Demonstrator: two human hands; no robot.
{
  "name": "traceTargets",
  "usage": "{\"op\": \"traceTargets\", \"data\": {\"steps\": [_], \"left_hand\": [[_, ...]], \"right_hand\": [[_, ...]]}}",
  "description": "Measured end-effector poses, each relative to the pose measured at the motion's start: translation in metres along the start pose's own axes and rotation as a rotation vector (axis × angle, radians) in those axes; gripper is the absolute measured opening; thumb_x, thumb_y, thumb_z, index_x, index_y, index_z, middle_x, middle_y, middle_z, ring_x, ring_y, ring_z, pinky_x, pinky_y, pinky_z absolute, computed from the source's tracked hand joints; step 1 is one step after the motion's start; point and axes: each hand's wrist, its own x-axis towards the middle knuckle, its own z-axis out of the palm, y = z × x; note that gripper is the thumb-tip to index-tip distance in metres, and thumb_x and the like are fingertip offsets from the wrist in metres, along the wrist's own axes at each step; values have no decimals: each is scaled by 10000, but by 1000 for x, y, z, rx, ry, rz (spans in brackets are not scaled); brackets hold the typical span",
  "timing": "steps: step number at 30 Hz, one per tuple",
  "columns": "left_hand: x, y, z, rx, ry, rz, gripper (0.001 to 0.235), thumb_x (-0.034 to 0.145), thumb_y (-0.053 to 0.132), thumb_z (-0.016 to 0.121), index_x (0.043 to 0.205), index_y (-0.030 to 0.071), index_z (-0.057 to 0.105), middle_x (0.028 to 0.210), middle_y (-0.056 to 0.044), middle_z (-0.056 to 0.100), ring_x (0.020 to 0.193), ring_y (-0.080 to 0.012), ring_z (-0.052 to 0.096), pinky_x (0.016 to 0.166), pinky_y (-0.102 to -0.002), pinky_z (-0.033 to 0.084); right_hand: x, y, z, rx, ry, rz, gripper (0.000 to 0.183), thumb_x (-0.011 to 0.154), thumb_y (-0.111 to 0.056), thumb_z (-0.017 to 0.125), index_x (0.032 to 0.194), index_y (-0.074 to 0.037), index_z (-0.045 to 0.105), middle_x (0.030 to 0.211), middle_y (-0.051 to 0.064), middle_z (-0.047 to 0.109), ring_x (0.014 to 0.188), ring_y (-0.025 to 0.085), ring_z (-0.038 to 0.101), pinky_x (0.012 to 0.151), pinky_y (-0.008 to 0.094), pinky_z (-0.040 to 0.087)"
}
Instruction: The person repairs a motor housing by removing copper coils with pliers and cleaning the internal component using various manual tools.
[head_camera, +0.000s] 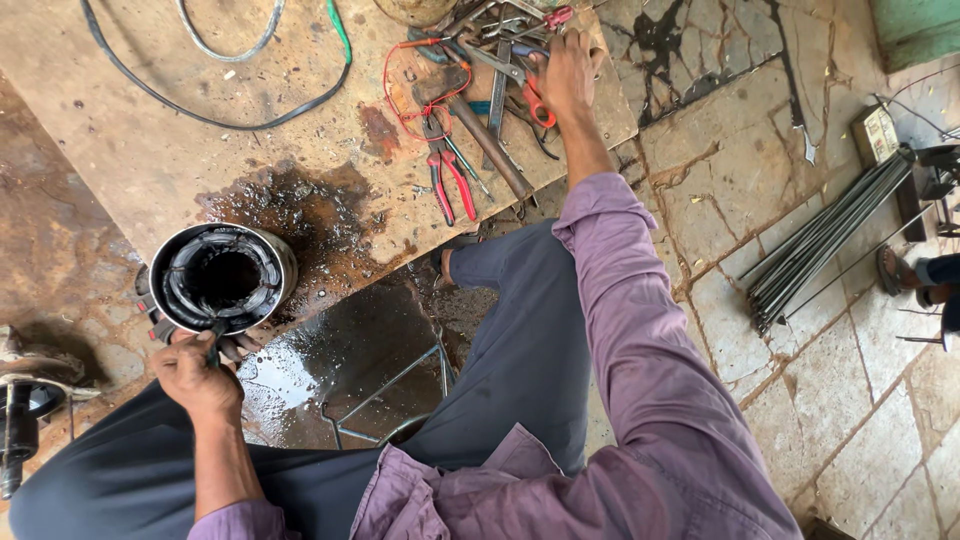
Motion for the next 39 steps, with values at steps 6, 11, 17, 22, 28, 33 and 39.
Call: {"op": "traceTargets", "data": {"steps": [6,11,17,22,28,33,39], "left_hand": [[1,4,2,87,-43,1,179,922,43,508,799,-84,534,767,-164,570,570,-282,592,559,-353,472],[1,2,-1,81,-12,-24,181,900,39,493,800,-95,563,806,-167,594,579,-272,590,556,-347,464],[4,-2,-3,12,-21,49,183,925,-22,513,759,-97,536,859,-141,560,655,-238,555,590,-346,475],[-1,10,10,86,-16,23,253,923,44,521,701,-75,515,690,-121,520,495,-238,527,527,-375,461],[2,-5,-4,62,-9,48,355,950,31,540,617,-75,481,682,-104,454,474,-228,484,508,-371,409],[3,-3,1,65,-2,44,274,922,37,551,673,-69,502,708,-112,476,505,-253,500,510,-367,424],[0,7,7,86,8,13,199,899,38,506,739,-79,523,788,-132,533,546,-266,542,524,-369,442]], "right_hand": [[-5,0,0,98,1,120,322,922,-312,771,1028,-15,708,1068,138,619,1050,304,557,939,552,363],[-11,-1,2,252,-225,253,413,965,-395,728,1023,13,701,1012,192,671,925,347,670,827,505,506],[-7,-12,14,203,-297,188,428,972,-419,702,943,7,739,927,258,715,887,427,695,801,522,532],[-25,-14,-11,266,-210,319,401,948,-406,710,892,-9,713,840,233,714,795,399,695,709,528,510],[-42,-10,-10,425,41,10,307,957,-289,728,897,8,679,857,240,689,794,437,649,706,530,478],[-36,-10,5,464,110,-22,314,999,-296,691,936,5,625,864,229,648,815,432,618,734,535,465],[-17,-14,29,526,201,71,364,1050,-332,568,943,15,596,904,219,638,877,406,612,801,529,461]]}}
